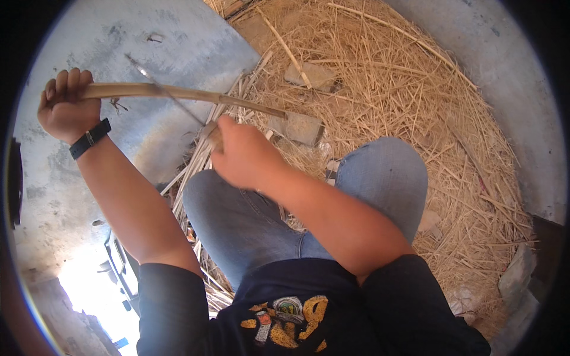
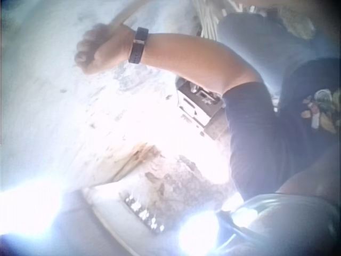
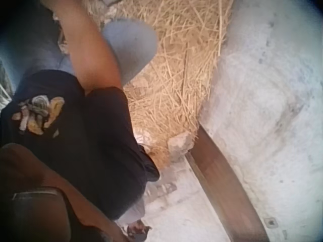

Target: The person sits on a straw-covered floor and uses a machete to split a long bamboo pole into thin strips. They hold the pole with one hand and repeatedly strike it with the machete to separate the fibers, dropping the resulting strips onto the floor.

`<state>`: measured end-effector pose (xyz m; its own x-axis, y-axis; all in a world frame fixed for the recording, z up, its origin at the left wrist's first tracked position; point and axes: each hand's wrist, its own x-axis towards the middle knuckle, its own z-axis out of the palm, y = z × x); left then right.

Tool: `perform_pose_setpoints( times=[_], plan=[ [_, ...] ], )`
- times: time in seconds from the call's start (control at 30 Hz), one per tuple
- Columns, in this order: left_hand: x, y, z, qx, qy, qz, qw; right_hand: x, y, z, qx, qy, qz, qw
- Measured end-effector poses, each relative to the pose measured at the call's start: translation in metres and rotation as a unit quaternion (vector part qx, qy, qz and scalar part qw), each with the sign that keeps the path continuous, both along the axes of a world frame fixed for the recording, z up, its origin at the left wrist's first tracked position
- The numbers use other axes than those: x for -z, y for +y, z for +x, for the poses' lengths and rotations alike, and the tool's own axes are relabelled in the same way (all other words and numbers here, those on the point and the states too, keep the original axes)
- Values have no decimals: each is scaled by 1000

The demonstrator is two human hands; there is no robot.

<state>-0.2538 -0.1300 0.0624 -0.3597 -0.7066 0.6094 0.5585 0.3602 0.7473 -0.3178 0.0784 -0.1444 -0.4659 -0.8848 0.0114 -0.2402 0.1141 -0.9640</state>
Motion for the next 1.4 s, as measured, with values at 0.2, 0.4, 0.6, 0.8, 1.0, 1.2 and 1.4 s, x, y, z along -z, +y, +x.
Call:
perform_pose_setpoints(
  times=[0.2, 0.4, 0.6, 0.8, 1.0, 1.2, 1.4],
  plan=[
    [3, -18, 13, -11, 6, 26, 1000, 62, -28, -1, 25, -41, 115, 992],
    [6, -14, 18, -23, 17, 27, 999, 22, -17, 5, -3, -47, 49, 998],
    [4, -7, 7, -77, -1, 22, 997, 46, -15, 3, 9, -31, 97, 995],
    [8, -19, 29, -71, 24, 45, 996, 58, -25, -1, -5, -38, 145, 989],
    [9, -10, 24, -98, 26, 45, 994, 59, -22, 4, 21, -8, 130, 991],
    [8, -14, 20, -85, 28, 44, 995, 44, -20, -4, -26, -23, 164, 986],
    [8, -15, 16, -80, 28, 36, 996, 40, -19, -6, -23, -22, 160, 987]
  ],
)
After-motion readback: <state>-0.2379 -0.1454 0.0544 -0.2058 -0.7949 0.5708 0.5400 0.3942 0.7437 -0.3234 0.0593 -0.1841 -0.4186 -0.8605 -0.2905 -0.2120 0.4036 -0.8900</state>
